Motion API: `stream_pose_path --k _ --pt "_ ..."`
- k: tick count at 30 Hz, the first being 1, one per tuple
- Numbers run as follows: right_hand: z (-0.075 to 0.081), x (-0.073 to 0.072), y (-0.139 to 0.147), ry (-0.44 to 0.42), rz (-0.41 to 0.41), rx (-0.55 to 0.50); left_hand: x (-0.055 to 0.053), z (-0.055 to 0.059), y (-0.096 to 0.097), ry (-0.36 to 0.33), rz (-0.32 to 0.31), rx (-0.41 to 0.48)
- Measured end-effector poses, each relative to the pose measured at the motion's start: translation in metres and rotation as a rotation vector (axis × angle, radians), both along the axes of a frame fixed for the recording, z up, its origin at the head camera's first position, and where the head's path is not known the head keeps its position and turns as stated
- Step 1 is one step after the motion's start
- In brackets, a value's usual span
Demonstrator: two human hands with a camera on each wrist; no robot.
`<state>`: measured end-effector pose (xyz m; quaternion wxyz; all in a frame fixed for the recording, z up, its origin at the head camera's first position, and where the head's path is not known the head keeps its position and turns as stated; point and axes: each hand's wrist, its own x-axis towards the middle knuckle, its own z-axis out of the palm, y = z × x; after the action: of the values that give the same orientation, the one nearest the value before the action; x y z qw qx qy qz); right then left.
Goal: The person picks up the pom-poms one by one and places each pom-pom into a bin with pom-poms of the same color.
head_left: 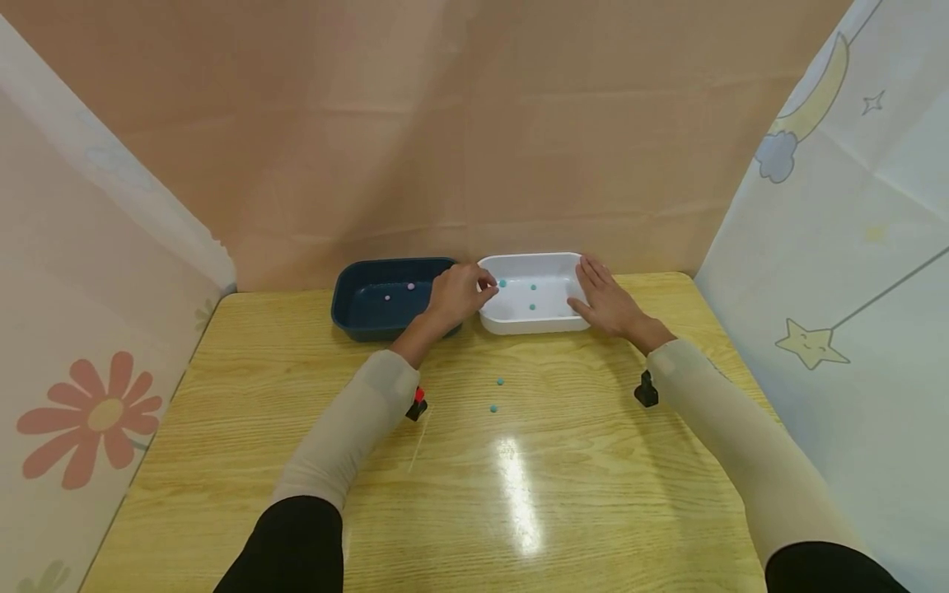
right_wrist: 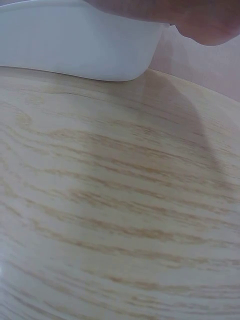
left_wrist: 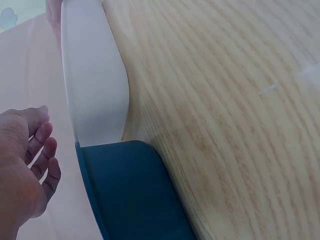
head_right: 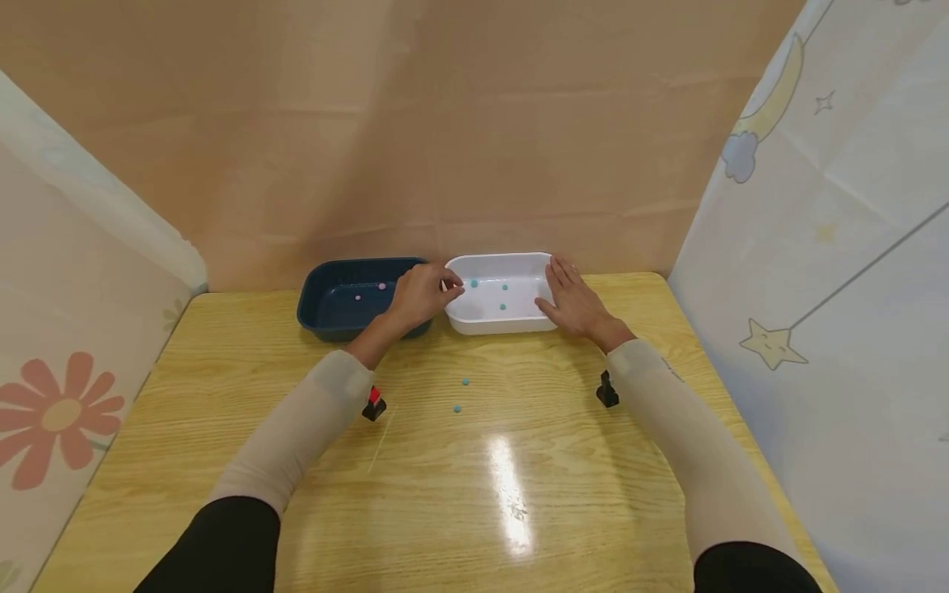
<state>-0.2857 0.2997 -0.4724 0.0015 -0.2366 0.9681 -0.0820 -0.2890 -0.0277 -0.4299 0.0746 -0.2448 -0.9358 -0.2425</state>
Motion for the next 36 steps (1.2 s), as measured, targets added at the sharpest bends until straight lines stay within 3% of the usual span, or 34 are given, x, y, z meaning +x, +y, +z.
stream_pose_path --k 14,23,31,36 --pt "0.003 0.003 -0.001 -0.002 0.009 0.01 0.019 -0.005 0.003 0.025 -0.075 0.006" --pt "0.005 0.002 -0.001 -0.021 -0.016 0.016 0.032 -0.008 0.001 0.078 -0.13 -0.008" --pt "0.004 0.002 0.0 -0.024 -0.006 0.007 0.043 -0.011 0.0 0.062 -0.155 0.012" --pt "0.005 0.003 0.001 -0.02 0.006 -0.012 0.05 -0.014 -0.003 0.084 -0.203 0.01"
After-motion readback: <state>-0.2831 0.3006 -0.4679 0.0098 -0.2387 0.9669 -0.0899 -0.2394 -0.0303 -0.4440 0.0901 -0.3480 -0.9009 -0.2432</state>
